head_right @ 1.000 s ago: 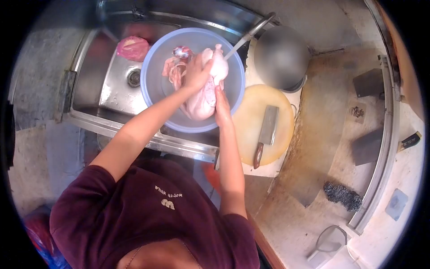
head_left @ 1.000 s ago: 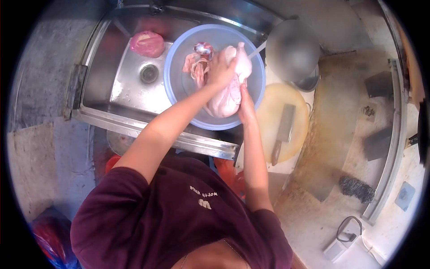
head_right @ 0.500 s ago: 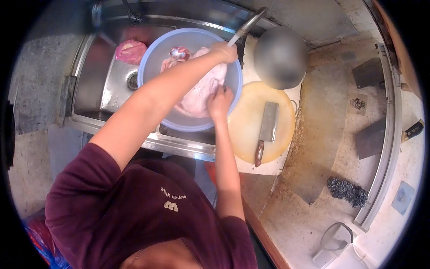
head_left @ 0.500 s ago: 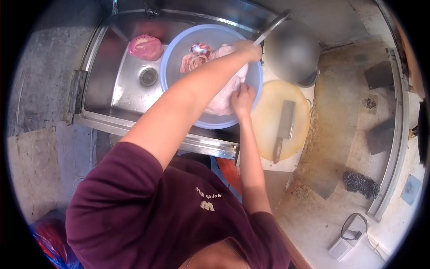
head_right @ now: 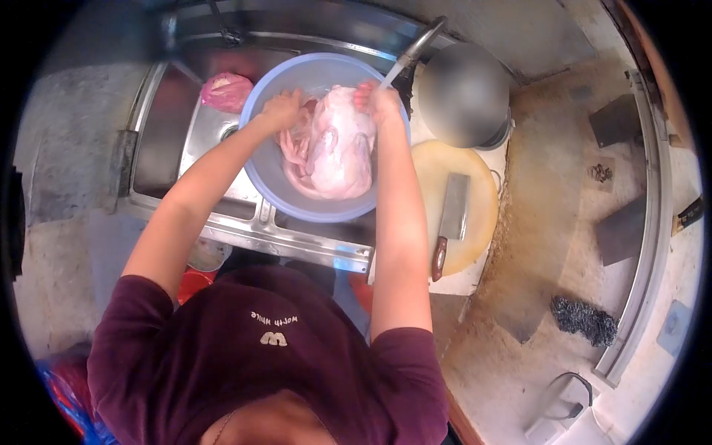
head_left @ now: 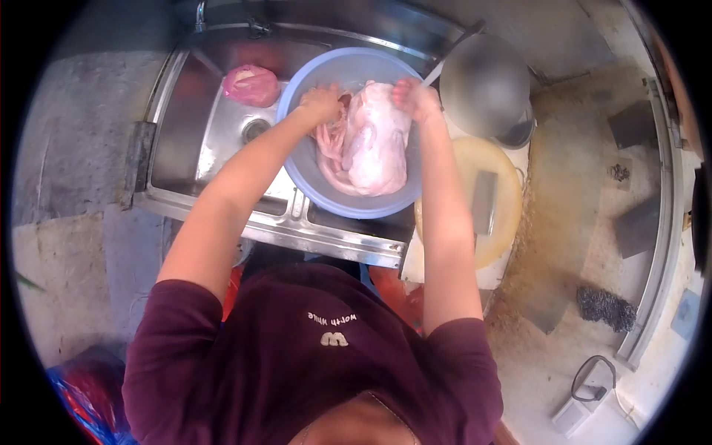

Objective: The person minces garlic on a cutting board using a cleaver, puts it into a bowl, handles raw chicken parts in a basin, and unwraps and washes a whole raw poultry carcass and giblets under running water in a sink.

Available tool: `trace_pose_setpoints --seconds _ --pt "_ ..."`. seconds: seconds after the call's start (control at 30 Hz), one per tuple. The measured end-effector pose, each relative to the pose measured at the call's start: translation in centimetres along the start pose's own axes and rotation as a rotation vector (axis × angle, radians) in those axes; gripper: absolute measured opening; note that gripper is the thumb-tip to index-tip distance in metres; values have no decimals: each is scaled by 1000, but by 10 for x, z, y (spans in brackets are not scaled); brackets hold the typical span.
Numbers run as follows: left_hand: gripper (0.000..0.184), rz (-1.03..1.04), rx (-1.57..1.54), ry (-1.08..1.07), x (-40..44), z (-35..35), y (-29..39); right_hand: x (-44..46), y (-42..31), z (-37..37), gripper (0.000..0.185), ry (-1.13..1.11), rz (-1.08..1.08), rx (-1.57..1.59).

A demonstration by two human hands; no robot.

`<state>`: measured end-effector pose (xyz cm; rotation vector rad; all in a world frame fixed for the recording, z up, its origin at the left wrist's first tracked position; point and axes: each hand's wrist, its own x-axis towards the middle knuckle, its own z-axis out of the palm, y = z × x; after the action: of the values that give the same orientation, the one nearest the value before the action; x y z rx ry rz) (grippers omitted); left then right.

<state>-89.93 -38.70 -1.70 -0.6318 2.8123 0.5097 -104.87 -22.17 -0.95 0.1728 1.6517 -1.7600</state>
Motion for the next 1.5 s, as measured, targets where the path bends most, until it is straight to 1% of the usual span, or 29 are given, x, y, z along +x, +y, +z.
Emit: trace_pose_setpoints --seconds 0.1,0.13,0.2,0.23,0.3,0.33,0.4,0.43,0.47,0.57,0.6,0.67,0.73,0.8,0.9,1.0,1.07,1.1,1.13,1.2,1.23,1.3,1.37,1.4,1.5 --pt "34 0 -26 -175 12 -4 -8 -2 -12 7 35 -34 15 10" --pt "33 56 -15 -56 11 -3 -6 -3 -15 9 44 -49 13 56" --pt "31 178 9 171 10 3 0 -6 -22 7 46 -90 -22 -2" --pt "31 213 -19 213 11 5 8 -9 -20 1 47 -104 -34 -31" --pt "30 280 -78 305 20 -1 32 -22 -6 3 49 8 -310 -455" --pt "27 320 -59 264 26 -3 46 -25 -3 5 51 62 -449 -669" --pt "25 399 -17 186 38 -9 82 -15 19 -14 53 119 -612 -875" --pt "24 367 -61 62 34 -22 103 -11 26 -23 55 146 -693 -979" --pt "22 334 -106 -62 31 -30 122 -27 21 -30 52 184 -775 -973" --pt "20 327 -417 78 69 10 153 -60 1 -49 48 334 -617 -916" --pt "20 243 -655 39 83 18 163 -60 6 -59 38 348 -721 -841" --pt "20 51 -1127 -49 98 26 180 -61 15 -79 30 322 -651 -794" --pt "19 6 -1106 -5 108 28 189 -60 21 -97 24 301 -573 -778" --pt "18 -16 -1108 55 95 11 189 -54 23 -107 20 282 -498 -783" --pt "21 385 -826 104 89 22 167 -38 13 -98 21 297 -556 -918" --pt "25 578 -340 81 61 3 146 -2 0 -78 25 362 -586 -1033" --pt "34 458 -181 6 42 -6 127 20 -12 -67 30 453 -539 -1046" --pt "36 394 -133 41 28 -11 115 27 -18 -61 32 498 -519 -1051" --pt "39 330 -85 77 15 -17 103 23 -31 -49 37 535 -377 -1123" --pt "40 304 -30 82 0 -27 75 35 -38 -41 36 549 -295 -1198" --pt "40 328 -28 129 -5 -32 62 42 -40 -39 35 556 -250 -1235" --pt "39 373 -23 225 -12 -45 34 64 -38 -40 30 556 -270 -1271" --pt "41 322 87 470 -21 -58 14 72 -35 -43 28 541 -272 -1280" --pt "43 293 143 590 -25 -61 5 77 -33 -41 27 608 -257 -1278" --pt "47 151 96 663 -29 -62 -17 89 -26 -47 26 652 -321 -1129"
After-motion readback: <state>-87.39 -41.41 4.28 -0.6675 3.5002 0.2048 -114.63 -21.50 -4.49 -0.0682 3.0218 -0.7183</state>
